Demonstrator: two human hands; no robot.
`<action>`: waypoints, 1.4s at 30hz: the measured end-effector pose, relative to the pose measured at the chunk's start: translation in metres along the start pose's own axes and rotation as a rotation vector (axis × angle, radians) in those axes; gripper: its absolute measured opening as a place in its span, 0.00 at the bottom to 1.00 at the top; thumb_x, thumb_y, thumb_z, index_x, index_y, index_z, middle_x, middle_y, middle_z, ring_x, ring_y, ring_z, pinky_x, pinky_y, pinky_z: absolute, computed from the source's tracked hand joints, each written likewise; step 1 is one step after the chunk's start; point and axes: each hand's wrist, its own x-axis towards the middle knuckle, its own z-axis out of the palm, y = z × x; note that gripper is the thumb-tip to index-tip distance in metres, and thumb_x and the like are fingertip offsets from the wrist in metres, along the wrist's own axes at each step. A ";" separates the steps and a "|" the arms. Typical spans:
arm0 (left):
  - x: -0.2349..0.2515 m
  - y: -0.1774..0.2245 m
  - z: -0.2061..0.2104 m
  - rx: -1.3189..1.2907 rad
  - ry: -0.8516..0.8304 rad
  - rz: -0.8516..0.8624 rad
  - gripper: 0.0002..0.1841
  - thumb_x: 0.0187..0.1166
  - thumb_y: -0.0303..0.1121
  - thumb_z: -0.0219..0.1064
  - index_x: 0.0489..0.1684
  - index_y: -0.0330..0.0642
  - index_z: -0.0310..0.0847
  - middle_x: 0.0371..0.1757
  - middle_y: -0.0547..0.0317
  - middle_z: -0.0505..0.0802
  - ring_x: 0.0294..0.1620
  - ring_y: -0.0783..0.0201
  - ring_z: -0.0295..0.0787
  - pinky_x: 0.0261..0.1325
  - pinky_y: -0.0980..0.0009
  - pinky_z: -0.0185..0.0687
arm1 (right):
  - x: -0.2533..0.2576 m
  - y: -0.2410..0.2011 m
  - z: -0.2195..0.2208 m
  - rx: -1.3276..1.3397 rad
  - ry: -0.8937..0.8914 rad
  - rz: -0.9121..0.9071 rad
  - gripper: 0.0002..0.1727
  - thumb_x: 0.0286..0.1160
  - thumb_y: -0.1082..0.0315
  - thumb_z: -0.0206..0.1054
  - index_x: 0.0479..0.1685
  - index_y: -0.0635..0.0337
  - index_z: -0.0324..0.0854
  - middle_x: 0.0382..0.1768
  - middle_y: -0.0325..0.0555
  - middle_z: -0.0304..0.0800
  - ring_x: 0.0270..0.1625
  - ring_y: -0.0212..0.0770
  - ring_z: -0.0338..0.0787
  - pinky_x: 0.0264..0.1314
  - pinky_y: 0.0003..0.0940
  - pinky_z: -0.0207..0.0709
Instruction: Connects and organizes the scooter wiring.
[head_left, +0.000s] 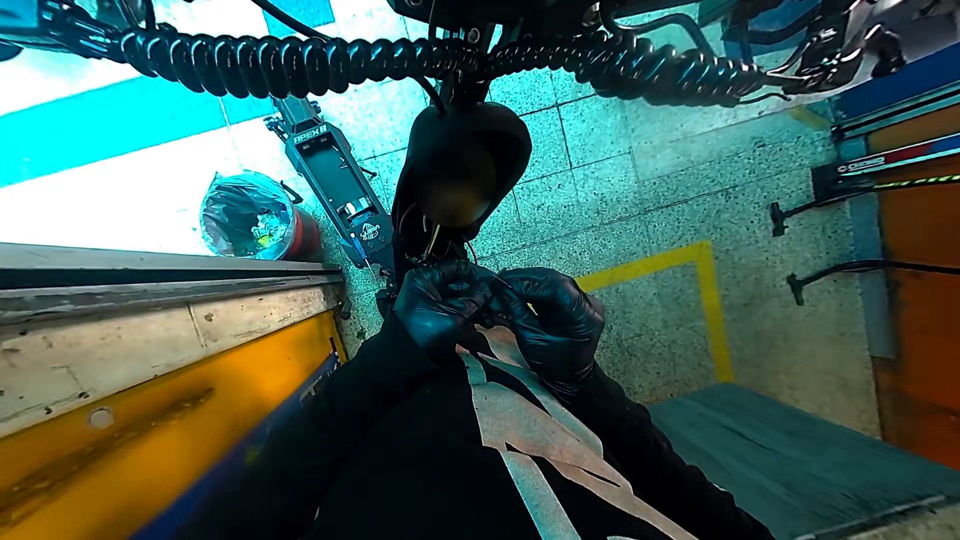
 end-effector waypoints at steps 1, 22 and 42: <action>0.000 0.000 0.000 -0.006 0.004 -0.006 0.07 0.76 0.15 0.66 0.43 0.31 0.88 0.31 0.58 0.95 0.28 0.69 0.92 0.35 0.73 0.93 | 0.000 0.000 0.000 -0.004 -0.003 -0.003 0.08 0.66 0.83 0.75 0.41 0.67 0.88 0.47 0.54 0.94 0.50 0.42 0.95 0.53 0.36 0.92; 0.001 -0.001 0.000 0.200 0.039 0.173 0.11 0.61 0.11 0.70 0.38 0.30 0.87 0.33 0.61 0.93 0.31 0.76 0.90 0.38 0.79 0.89 | 0.013 -0.046 -0.001 -0.529 -0.192 0.018 0.06 0.71 0.79 0.68 0.39 0.67 0.91 0.44 0.56 0.95 0.46 0.38 0.95 0.48 0.28 0.89; -0.002 -0.006 -0.006 0.064 -0.011 0.059 0.07 0.70 0.13 0.68 0.40 0.29 0.86 0.29 0.58 0.93 0.26 0.71 0.89 0.33 0.76 0.89 | 0.006 -0.028 -0.004 -0.434 -0.196 -0.022 0.05 0.74 0.77 0.68 0.40 0.67 0.89 0.45 0.55 0.94 0.49 0.40 0.94 0.51 0.29 0.89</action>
